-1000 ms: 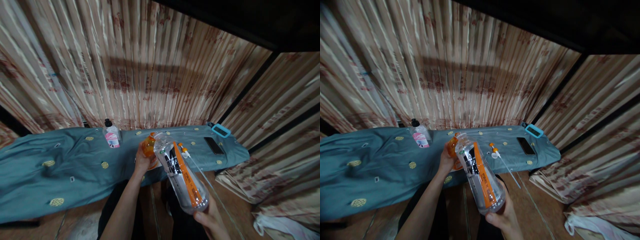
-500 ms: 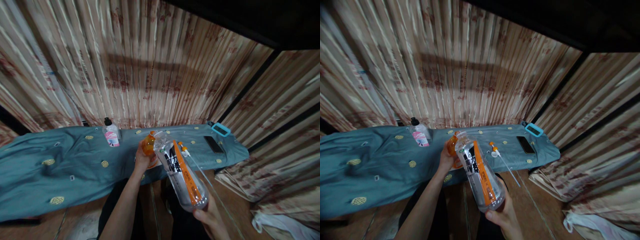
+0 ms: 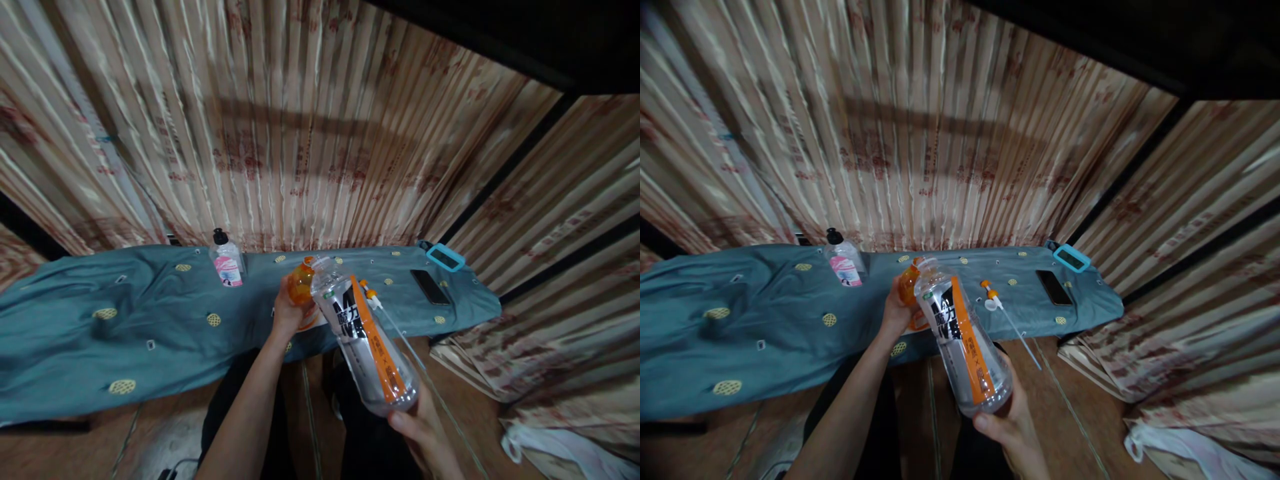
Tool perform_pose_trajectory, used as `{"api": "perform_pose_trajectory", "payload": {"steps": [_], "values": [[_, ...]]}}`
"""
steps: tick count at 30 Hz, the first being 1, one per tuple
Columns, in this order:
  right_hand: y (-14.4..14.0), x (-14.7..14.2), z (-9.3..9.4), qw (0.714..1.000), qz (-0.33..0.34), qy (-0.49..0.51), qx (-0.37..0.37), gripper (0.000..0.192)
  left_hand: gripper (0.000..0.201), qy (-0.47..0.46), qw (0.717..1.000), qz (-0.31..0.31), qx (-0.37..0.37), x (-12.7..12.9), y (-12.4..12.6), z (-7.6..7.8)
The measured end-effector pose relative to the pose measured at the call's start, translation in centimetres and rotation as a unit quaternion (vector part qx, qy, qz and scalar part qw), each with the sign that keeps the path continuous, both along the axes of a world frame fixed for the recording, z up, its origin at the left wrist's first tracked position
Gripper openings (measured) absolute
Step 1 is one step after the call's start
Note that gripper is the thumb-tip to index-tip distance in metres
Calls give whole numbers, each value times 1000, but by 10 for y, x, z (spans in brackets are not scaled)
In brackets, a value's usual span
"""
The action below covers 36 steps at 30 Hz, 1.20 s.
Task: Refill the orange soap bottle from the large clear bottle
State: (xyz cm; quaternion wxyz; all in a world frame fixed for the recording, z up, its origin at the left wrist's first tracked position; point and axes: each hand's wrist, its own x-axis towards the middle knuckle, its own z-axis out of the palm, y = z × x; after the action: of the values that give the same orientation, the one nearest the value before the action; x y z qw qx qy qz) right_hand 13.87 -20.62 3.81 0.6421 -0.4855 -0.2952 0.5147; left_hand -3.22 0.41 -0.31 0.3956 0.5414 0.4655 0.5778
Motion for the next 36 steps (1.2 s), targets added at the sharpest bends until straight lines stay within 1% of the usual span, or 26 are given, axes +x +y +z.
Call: {"api": "perform_pose_trajectory", "payload": {"steps": [5, 13, 18, 22, 25, 31, 36], "values": [[-1, -1, 2, 1000, -4, 5, 2, 89, 61, 14, 1000, 11, 0, 0, 0, 1], [0, -4, 6, 1000, -12, 4, 6, 88, 61, 28, 1000, 3, -3, -1, 0, 2], [-1, -3, 6, 1000, -13, -3, 10, 82, 60, 29, 1000, 8, -4, -1, -1, 4], [-1, -3, 6, 1000, -1, -4, 12, 86, 60, 30, 999, 11, -11, -1, -1, 5], [0, -3, 6, 1000, -8, -2, 5, 86, 60, 32, 999, 9, -9, -1, -1, 6], [0, -4, 7, 1000, -15, 0, 0, 86, 60, 21, 1000, 6, -4, 0, -1, 4], [0, -4, 8, 1000, -13, -13, 1, 85, 59, 34, 999, 13, 6, -1, 0, 2]]}}
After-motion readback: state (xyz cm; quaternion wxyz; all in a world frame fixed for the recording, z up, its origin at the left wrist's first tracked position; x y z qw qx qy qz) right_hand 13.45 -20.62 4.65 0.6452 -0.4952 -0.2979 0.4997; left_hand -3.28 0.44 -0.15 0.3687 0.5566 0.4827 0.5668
